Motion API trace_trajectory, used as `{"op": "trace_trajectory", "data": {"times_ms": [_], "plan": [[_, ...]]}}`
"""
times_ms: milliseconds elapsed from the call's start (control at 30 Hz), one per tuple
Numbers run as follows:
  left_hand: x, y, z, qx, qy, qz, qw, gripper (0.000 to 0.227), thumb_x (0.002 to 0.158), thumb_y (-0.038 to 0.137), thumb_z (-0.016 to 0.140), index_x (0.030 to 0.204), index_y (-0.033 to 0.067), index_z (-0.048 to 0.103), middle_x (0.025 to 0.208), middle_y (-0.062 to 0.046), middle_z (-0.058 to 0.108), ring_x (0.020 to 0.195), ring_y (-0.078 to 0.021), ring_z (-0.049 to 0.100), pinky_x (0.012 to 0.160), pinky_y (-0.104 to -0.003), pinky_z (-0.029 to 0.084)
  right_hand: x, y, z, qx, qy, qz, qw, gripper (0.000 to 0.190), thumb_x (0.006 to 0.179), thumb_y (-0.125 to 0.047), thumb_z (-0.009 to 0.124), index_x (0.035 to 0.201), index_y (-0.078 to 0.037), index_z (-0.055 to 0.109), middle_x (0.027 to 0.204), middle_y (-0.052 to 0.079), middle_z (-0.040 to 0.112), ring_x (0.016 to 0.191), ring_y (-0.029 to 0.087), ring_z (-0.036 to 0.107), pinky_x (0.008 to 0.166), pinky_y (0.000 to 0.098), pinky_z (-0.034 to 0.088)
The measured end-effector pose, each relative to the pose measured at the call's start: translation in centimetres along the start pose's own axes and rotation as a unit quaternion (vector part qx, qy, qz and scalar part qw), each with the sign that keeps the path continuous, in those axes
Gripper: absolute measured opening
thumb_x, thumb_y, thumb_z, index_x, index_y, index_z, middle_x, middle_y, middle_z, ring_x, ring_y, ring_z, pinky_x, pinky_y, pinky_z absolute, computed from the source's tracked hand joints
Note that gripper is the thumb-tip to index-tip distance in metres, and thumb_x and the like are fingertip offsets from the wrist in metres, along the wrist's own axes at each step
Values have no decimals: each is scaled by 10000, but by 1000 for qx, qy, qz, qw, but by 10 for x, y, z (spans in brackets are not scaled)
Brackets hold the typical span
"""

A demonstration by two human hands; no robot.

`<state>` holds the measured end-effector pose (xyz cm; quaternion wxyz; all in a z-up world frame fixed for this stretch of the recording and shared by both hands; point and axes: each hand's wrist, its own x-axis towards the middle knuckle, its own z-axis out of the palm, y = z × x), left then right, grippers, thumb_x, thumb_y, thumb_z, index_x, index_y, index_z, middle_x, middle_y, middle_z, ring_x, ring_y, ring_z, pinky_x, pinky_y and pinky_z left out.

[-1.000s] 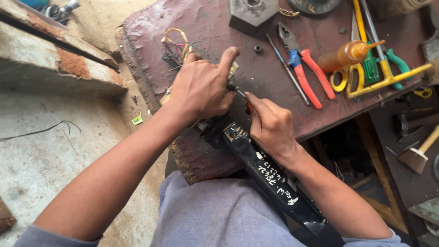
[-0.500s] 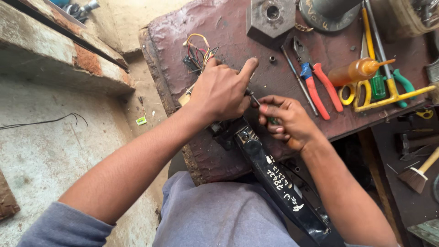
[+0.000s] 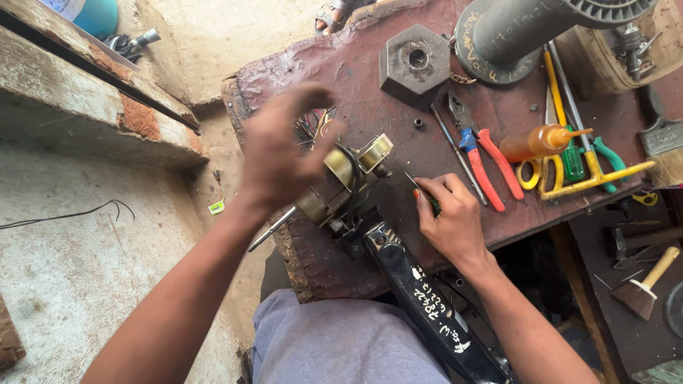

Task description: The person connects wires to a cylindrical motor component and then attaches it to a black handheld device using a screwdriver. They tighten multiple screws to secure the motor in place.

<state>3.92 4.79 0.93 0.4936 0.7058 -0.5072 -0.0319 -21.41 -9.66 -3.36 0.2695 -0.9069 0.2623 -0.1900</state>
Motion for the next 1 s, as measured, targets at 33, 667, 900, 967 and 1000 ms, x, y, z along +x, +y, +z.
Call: {"op": "trace_trajectory", "data": {"times_ms": [33,667,900,967,1000], "plan": [[-6,-7,-12,-14,25,-65,997,267,1005,187,714,1218,36,658,1137,-125,770,1072,-233,769,969,-351,616,3,2,3,-11,4,-8,1000,207,897,-40,727,1100,-7,741,930,158,672,810,311,681,711,398,531],[-158,8,-41,-110,191,-366,904,178,966,134,698,1084,1,680,995,-114,800,911,-155,761,846,-277,601,150,-74,27,-7,-49,-336,941,226,847,-74,840,1050,-61,743,992,83,686,907,278,675,773,385,550],[-111,26,-38,-44,151,-255,954,194,958,147,703,1123,44,712,1024,-84,786,962,-188,765,890,-327,602,137,-76,-9,-111,-33,-368,923,212,867,9,790,1070,2,728,1013,107,688,901,293,668,757,396,546],[-87,27,-29,-13,123,-214,969,263,934,168,720,1160,36,704,1045,-110,755,988,-238,728,890,-364,572,131,-82,-16,-86,-27,-346,934,211,883,28,777,1085,2,724,1036,108,687,928,287,670,771,380,547],[-76,27,-24,6,116,-182,976,296,938,190,727,1185,29,695,1075,-126,748,1017,-266,709,912,-386,554,126,-86,-18,-62,-25,-324,944,200,904,33,775,1095,-6,725,1046,106,687,942,277,672,775,360,547]]}}
